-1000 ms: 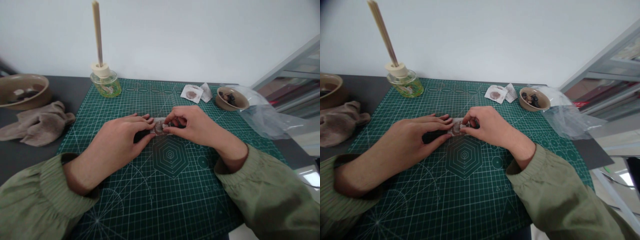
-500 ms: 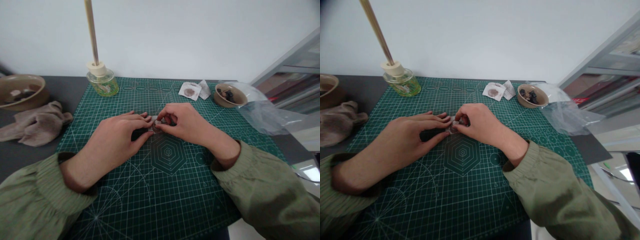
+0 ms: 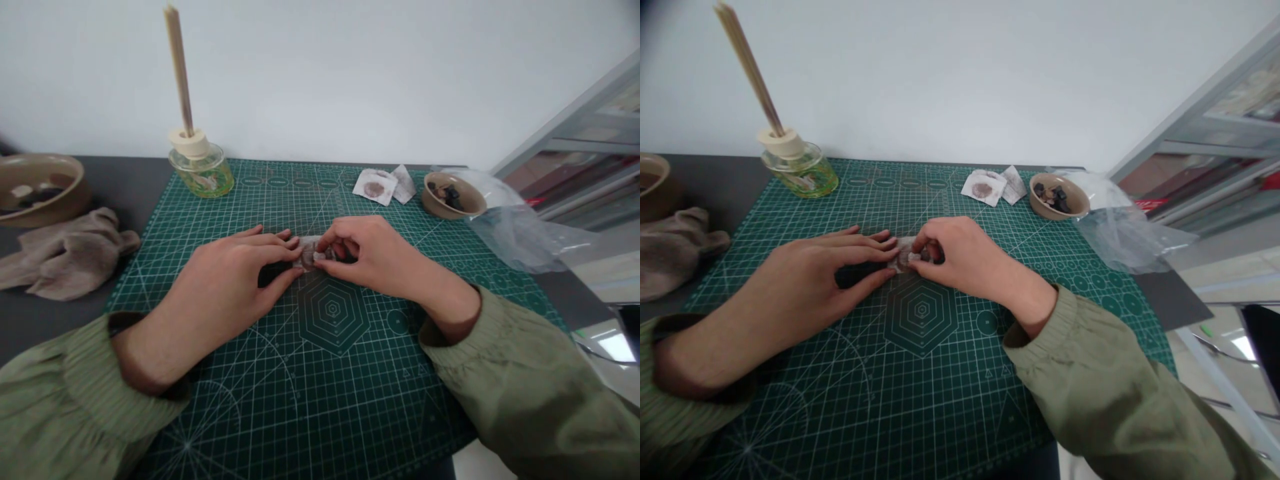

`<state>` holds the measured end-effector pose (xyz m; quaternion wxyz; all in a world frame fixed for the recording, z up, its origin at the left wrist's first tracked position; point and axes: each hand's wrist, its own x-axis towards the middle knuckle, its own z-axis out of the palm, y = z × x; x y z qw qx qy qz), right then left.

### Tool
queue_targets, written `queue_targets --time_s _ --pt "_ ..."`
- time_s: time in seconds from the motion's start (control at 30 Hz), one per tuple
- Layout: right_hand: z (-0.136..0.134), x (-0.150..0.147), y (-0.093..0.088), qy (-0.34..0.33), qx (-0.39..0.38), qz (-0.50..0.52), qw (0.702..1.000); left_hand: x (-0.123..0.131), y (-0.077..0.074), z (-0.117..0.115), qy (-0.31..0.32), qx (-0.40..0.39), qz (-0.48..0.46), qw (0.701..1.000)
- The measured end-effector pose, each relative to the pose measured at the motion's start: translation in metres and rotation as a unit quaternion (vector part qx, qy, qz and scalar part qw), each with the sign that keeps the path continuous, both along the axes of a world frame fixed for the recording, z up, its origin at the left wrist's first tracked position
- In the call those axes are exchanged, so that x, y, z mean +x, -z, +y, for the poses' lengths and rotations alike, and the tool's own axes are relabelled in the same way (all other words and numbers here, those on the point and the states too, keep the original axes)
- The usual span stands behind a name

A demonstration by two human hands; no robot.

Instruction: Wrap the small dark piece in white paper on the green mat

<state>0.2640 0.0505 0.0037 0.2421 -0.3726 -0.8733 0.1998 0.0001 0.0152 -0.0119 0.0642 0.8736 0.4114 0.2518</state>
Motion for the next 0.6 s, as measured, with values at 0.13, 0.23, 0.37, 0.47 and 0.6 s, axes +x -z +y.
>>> queue_targets --time_s 0.13,0.23,0.37,0.47,0.6 --pt "-0.0001 -0.0017 -0.0002 0.040 0.014 -0.006 0.999 -0.0003 0.0012 -0.0003 -0.009 -0.003 -0.009 1.000" --pt "-0.0025 -0.0045 -0.0002 0.012 -0.002 0.006 1.000 -0.0009 0.0016 0.0002 -0.002 -0.007 -0.011 1.000" --pt "-0.0039 -0.0029 -0.0005 0.018 -0.010 0.000 1.000 -0.0003 0.0003 0.0009 0.006 -0.002 -0.004 1.000" --pt "-0.0040 -0.0041 -0.0005 0.037 0.009 0.001 0.999 0.0004 -0.0015 0.0005 0.003 0.008 0.005 1.000" --pt "-0.0050 -0.0037 -0.0015 -0.001 -0.001 0.003 1.000 0.0003 -0.0026 -0.0007 0.001 -0.002 0.009 1.000"
